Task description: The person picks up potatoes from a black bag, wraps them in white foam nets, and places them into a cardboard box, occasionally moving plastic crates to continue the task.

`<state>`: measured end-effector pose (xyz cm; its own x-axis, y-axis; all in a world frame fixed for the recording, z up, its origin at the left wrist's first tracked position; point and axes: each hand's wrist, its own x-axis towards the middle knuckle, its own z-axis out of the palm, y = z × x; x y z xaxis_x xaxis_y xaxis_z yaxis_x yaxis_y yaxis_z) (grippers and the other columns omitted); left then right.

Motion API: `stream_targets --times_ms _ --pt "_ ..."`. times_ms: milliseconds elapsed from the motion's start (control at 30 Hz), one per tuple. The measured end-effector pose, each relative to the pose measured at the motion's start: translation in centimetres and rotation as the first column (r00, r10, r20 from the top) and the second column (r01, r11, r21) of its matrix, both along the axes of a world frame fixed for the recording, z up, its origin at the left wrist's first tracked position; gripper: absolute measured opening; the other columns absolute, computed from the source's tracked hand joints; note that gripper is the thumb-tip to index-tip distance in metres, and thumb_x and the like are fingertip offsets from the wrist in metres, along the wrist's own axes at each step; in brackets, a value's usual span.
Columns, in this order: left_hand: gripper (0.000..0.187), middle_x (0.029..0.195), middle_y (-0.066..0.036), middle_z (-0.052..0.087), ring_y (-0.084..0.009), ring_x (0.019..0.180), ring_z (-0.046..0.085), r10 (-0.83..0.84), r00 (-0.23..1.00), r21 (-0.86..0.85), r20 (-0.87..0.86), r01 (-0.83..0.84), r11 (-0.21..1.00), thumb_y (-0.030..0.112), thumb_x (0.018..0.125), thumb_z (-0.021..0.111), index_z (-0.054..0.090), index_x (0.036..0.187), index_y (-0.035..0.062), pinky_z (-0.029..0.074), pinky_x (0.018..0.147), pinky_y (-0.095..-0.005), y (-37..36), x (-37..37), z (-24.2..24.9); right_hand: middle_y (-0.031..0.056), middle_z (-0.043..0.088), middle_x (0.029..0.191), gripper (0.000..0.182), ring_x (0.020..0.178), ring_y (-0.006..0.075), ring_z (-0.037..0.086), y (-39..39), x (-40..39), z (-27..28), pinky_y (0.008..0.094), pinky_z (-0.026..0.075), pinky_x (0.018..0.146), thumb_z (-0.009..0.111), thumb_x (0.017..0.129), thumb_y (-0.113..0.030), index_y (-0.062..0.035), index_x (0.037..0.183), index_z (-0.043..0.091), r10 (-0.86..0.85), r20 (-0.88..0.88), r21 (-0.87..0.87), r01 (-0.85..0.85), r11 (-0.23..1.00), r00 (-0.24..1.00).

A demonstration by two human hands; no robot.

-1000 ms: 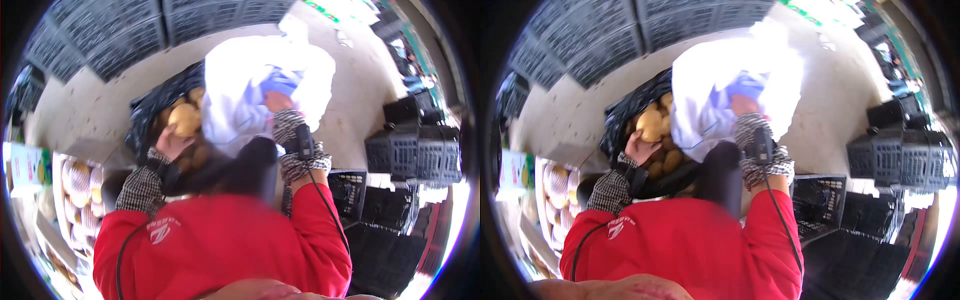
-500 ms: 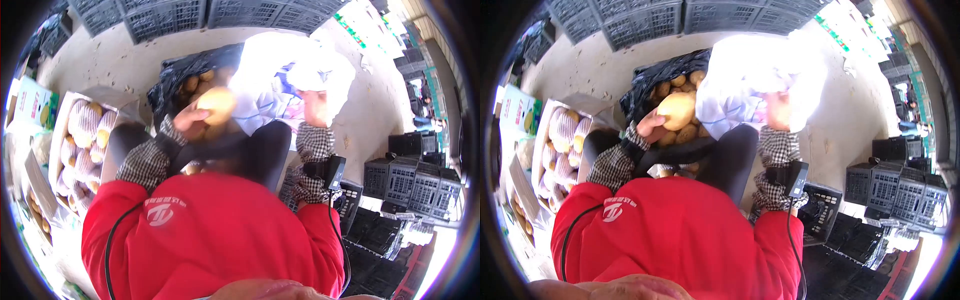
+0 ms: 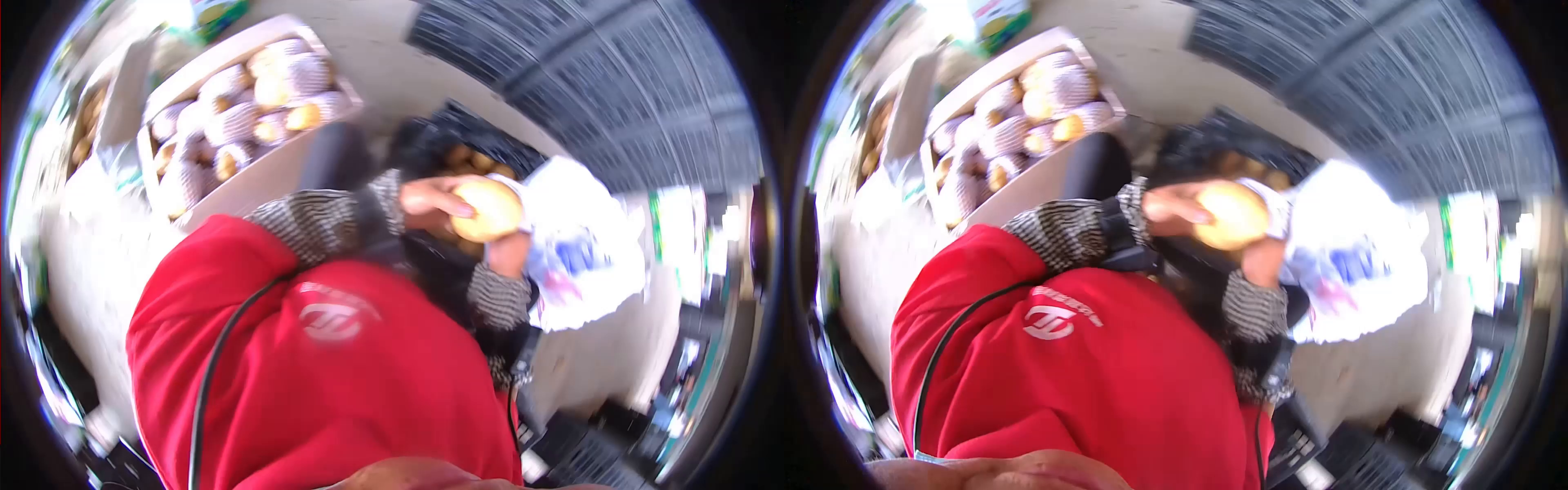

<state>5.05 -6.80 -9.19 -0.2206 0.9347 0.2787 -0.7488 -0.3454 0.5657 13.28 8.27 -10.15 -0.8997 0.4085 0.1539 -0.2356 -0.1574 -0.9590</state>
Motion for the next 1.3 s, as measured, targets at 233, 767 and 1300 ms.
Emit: stream_targets --times_ms 233,767,1300 --pt "0.072 0.115 -0.011 0.045 -0.0193 0.108 0.043 0.528 0.434 -0.063 -0.73 -0.812 0.58 0.02 0.067 0.071 0.032 0.124 0.0008 0.035 0.093 -0.0317 -7.2 -2.3 -0.1 0.0138 0.054 0.09 0.02 0.08 0.0256 0.055 -6.5 -3.3 4.1 0.0361 0.044 0.069 0.049 0.084 -0.017 -0.0008 0.096 0.048 -0.031 -0.151 0.697 0.128 0.706 0.988" --pt "0.059 0.122 -0.015 0.043 -0.034 0.11 0.043 -0.709 -0.111 0.155 -0.696 -0.988 0.003 0.003 0.061 0.058 0.05 0.116 0.0214 0.039 0.09 -0.0412 -41.7 -8.2 -6.2 0.0093 0.055 0.09 0.024 0.076 0.0133 0.053 -4.4 -1.5 0.3 0.0245 0.044 0.071 0.045 0.087 -0.008 0.0012 0.109 0.044 0.065 0.046 0.466 -0.079 0.881 0.997" --pt "0.049 0.112 -0.021 0.045 -0.0345 0.105 0.044 -0.442 -0.315 -0.302 -0.84 -0.407 0.862 0.023 0.072 0.057 0.045 0.114 0.0008 0.036 0.091 -0.0383 6.8 -11.2 -12.4 0.0043 0.054 0.09 0.018 0.079 0.0107 0.052 13.1 10.4 -2.9 0.0226 0.045 0.066 0.047 0.084 -0.002 -0.005 0.102 0.052 -0.732 0.046 0.528 0.605 0.595 0.68"
